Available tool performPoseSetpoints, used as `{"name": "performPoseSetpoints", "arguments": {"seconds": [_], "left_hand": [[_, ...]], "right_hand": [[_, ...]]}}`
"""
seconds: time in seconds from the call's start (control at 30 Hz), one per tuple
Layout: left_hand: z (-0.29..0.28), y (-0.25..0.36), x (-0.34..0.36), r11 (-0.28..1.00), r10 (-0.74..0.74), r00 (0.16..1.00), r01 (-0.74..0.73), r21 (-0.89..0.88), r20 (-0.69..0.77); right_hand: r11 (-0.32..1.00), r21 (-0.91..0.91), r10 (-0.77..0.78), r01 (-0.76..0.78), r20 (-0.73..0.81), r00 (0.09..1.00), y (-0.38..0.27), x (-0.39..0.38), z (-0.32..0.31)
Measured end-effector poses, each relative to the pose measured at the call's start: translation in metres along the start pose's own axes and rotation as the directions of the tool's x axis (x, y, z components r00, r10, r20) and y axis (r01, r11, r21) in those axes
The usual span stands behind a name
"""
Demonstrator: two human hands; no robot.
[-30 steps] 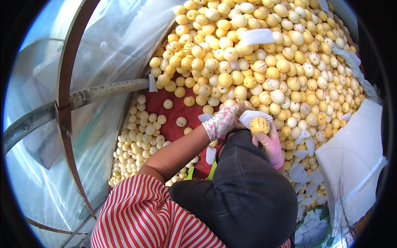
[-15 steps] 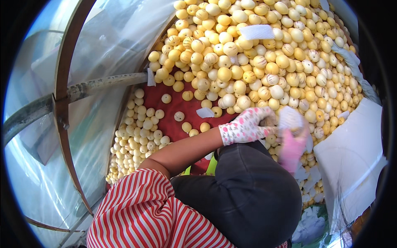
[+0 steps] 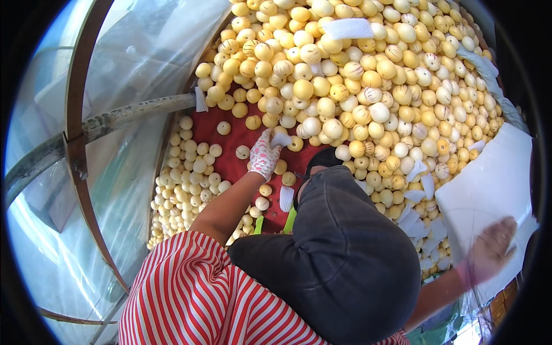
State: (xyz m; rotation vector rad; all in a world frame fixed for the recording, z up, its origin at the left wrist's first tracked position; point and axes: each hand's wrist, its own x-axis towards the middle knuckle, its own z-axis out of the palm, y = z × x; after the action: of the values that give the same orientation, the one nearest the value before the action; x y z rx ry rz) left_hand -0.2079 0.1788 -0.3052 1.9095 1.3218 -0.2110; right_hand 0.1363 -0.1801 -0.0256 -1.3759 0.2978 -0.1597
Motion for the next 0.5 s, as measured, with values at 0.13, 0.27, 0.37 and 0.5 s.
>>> {"name": "performPoseSetpoints", "arguments": {"seconds": [0.13,0.27,0.37,0.5], "left_hand": [[0.022,0.004,-0.009,0.965,0.173,0.985,-0.17,-0.198,0.0],[-0.018,0.11,-0.033,0.914,0.37,0.895,-0.303,-0.268,0.248],[-0.011,0.131,-0.035,0.885,0.411,0.869,-0.308,-0.349,0.275],[-0.006,0.139,-0.035,0.927,0.366,0.879,-0.314,-0.207,0.306]], "right_hand": [[0.608,-0.761,0.318,0.224,0.493,0.81,0.106,-0.132,0.075],[0.701,-0.606,0.373,0.376,0.76,0.532,0.214,-0.164,0.088],[0.696,-0.613,0.398,0.373,0.763,0.51,0.23,-0.162,0.088],[0.765,-0.632,0.489,0.123,0.696,0.526,0.228,-0.161,0.084]]}}
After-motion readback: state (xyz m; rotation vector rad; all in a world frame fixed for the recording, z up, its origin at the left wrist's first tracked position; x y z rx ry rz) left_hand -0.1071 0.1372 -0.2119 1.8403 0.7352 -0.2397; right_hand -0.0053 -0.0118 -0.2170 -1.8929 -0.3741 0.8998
